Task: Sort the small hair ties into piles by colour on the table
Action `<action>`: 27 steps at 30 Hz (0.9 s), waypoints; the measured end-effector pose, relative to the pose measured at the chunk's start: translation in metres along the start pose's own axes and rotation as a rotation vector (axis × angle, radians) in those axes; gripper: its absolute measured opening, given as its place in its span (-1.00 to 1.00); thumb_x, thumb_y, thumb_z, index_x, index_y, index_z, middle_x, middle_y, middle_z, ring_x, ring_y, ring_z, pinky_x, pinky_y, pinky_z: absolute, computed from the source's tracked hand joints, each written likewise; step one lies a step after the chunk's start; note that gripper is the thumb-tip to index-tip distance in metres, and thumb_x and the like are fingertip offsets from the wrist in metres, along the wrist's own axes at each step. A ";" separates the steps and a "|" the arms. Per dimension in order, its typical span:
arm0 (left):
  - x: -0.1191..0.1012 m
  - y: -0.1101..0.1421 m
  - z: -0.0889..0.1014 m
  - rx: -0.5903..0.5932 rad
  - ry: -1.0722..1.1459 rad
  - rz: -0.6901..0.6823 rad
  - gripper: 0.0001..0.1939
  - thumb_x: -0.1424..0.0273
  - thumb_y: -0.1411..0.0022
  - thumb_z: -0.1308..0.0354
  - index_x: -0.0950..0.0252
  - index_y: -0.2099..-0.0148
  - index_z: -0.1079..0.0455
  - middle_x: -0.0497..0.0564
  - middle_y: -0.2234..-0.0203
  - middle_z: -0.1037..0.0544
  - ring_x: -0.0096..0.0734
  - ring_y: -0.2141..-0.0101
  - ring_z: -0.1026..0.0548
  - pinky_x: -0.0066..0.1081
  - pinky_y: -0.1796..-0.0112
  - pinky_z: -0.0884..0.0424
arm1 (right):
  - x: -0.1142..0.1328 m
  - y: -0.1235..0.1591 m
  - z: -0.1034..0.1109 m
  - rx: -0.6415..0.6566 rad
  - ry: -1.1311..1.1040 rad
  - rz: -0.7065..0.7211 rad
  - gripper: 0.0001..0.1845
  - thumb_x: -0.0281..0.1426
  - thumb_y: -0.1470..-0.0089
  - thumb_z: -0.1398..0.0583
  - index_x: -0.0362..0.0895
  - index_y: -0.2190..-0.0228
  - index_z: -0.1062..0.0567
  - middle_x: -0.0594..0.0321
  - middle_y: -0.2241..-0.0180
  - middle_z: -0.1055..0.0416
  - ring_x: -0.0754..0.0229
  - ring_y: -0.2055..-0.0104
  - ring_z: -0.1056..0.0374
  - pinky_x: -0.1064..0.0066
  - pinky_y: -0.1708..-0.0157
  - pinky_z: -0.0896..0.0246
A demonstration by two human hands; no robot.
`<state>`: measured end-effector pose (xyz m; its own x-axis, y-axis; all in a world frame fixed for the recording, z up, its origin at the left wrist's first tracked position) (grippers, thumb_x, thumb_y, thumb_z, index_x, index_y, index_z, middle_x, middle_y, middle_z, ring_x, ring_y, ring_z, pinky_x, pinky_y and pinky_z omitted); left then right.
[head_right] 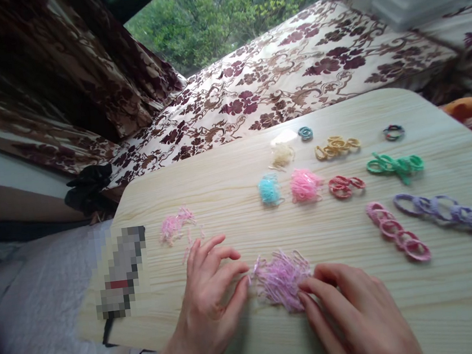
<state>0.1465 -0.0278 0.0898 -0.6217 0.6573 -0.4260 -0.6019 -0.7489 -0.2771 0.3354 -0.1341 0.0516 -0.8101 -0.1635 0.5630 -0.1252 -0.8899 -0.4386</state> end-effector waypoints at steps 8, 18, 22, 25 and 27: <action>-0.001 0.001 0.004 0.075 0.032 0.019 -0.68 0.65 -0.24 -0.03 0.18 0.10 -0.45 0.00 0.19 -0.50 -0.16 -0.15 -0.33 0.15 -0.27 -0.02 | 0.003 -0.019 -0.013 0.005 0.152 0.026 -0.76 -0.24 -0.24 -0.13 -0.05 0.23 -0.57 0.15 0.24 -0.48 0.11 0.23 -0.46 0.28 0.24 -0.31; 0.000 0.001 0.007 0.030 0.044 0.021 -0.77 0.60 -0.26 -0.04 0.21 0.19 -0.43 0.01 0.18 -0.51 -0.13 -0.14 -0.34 0.17 -0.25 -0.04 | 0.016 -0.025 0.000 0.054 -0.100 -0.136 -0.71 -0.31 -0.29 -0.05 0.00 0.34 -0.55 0.17 0.32 -0.49 0.11 0.23 -0.47 0.33 0.27 -0.40; 0.001 0.000 0.006 0.062 0.050 0.010 -0.69 0.68 -0.19 0.00 0.21 0.18 -0.44 0.02 0.17 -0.50 -0.13 -0.15 -0.33 0.19 -0.25 -0.05 | 0.009 -0.025 0.003 0.104 -0.124 -0.123 -0.79 -0.28 -0.26 -0.13 -0.01 0.32 -0.56 0.20 0.28 -0.49 0.17 0.27 -0.49 0.43 0.30 -0.43; 0.001 -0.001 0.007 0.069 0.069 -0.002 -0.55 0.74 -0.07 0.04 0.22 0.11 -0.43 0.05 0.13 -0.49 -0.11 -0.17 -0.31 0.21 -0.25 -0.01 | 0.005 -0.025 0.003 0.105 -0.111 -0.105 -0.79 -0.27 -0.26 -0.13 -0.03 0.31 -0.56 0.19 0.28 -0.48 0.18 0.28 -0.49 0.46 0.33 -0.43; -0.001 -0.002 0.009 0.057 0.096 0.000 -0.59 0.71 -0.09 0.02 0.22 0.10 -0.43 0.05 0.13 -0.49 -0.11 -0.17 -0.30 0.20 -0.26 0.01 | 0.004 -0.026 0.002 0.107 -0.095 -0.094 -0.79 -0.27 -0.27 -0.14 -0.03 0.31 -0.56 0.19 0.29 -0.47 0.19 0.29 -0.49 0.46 0.34 -0.43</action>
<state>0.1440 -0.0267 0.0981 -0.5720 0.6444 -0.5076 -0.6313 -0.7409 -0.2292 0.3368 -0.1125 0.0664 -0.7396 -0.1127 0.6635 -0.1315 -0.9427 -0.3067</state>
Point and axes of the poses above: each hand's wrist, its own y-axis away from the middle knuckle, its own z-axis out of the back of the hand, x = y × z, the point moved 2 cm from there along -y, towards the middle knuckle
